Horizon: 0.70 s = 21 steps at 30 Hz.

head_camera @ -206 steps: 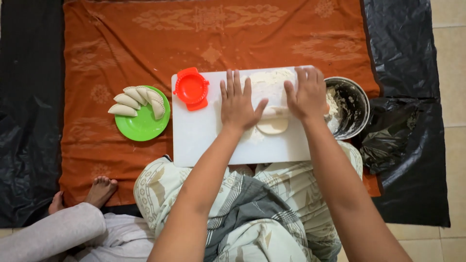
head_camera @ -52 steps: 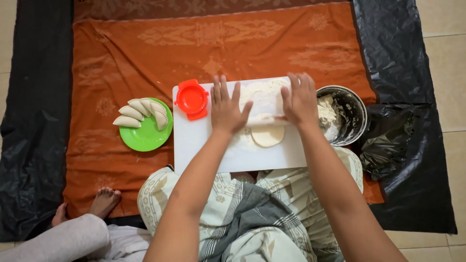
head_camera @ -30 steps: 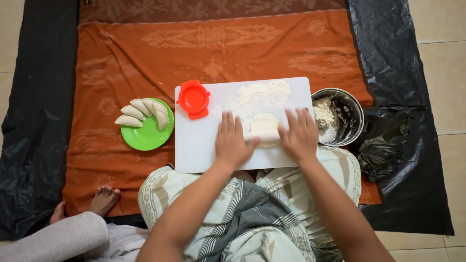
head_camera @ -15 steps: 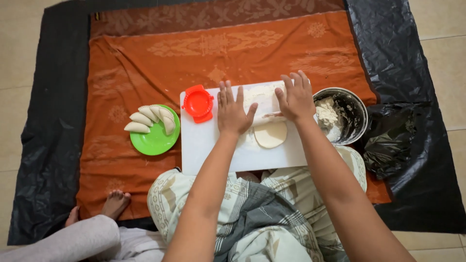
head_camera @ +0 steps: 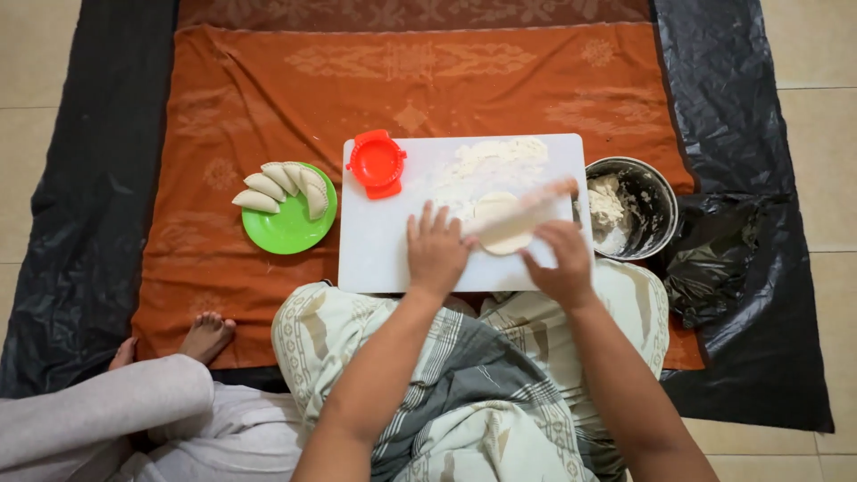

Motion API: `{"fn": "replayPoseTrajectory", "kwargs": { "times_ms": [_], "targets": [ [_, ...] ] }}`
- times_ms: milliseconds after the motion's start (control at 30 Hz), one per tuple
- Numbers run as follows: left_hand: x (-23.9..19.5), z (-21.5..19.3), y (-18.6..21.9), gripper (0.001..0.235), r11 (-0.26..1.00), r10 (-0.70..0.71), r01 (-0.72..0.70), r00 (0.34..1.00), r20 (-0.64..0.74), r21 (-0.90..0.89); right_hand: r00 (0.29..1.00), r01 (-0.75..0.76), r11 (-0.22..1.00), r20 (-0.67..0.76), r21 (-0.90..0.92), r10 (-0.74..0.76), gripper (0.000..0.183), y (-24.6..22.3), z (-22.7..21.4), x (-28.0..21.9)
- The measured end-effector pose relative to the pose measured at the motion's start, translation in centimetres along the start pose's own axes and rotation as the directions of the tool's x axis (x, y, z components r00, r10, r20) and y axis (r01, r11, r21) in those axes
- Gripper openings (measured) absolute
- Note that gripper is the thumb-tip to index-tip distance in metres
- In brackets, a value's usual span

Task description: Rolling out dough with a rolling pin and using a plastic mold to shape pastries.

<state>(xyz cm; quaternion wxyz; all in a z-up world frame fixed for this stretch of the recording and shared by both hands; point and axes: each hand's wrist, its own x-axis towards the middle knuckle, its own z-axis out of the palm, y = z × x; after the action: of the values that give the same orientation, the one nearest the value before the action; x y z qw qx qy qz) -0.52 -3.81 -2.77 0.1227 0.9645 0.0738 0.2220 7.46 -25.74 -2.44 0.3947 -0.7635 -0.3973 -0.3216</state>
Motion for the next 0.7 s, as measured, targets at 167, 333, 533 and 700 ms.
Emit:
{"fn": "replayPoseTrajectory", "kwargs": {
  "times_ms": [167, 333, 533, 700],
  "targets": [
    [1.3, -1.9, -2.9, 0.052, 0.967, -0.242, 0.24, 0.97, -0.016, -0.085, 0.947, 0.016, 0.998, 0.321, -0.061, 0.004, 0.058, -0.6, 2.2, 0.4],
    [1.7, -3.2, -2.7, 0.047, 0.808, -0.448, 0.468, 0.883, 0.142, -0.359, 0.864, 0.322, 0.927, 0.461, -0.194, -0.204, 0.024, -3.0, 0.8, 3.0],
    [2.0, -3.4, -3.1, 0.056, 0.674, -0.554, 0.578, 0.807, 0.203, -0.461, 0.843, 0.344, 0.906, 0.505, -0.247, -0.183, 0.006, -2.7, 1.2, 2.9],
    [2.2, -4.8, -2.8, 0.054, 0.671, -0.539, 0.576, 0.811, 0.227, -0.467, 0.866, 0.295, 0.934, 0.47, -0.203, -0.171, 0.011, -2.6, 1.3, 2.9]
  ]
}}
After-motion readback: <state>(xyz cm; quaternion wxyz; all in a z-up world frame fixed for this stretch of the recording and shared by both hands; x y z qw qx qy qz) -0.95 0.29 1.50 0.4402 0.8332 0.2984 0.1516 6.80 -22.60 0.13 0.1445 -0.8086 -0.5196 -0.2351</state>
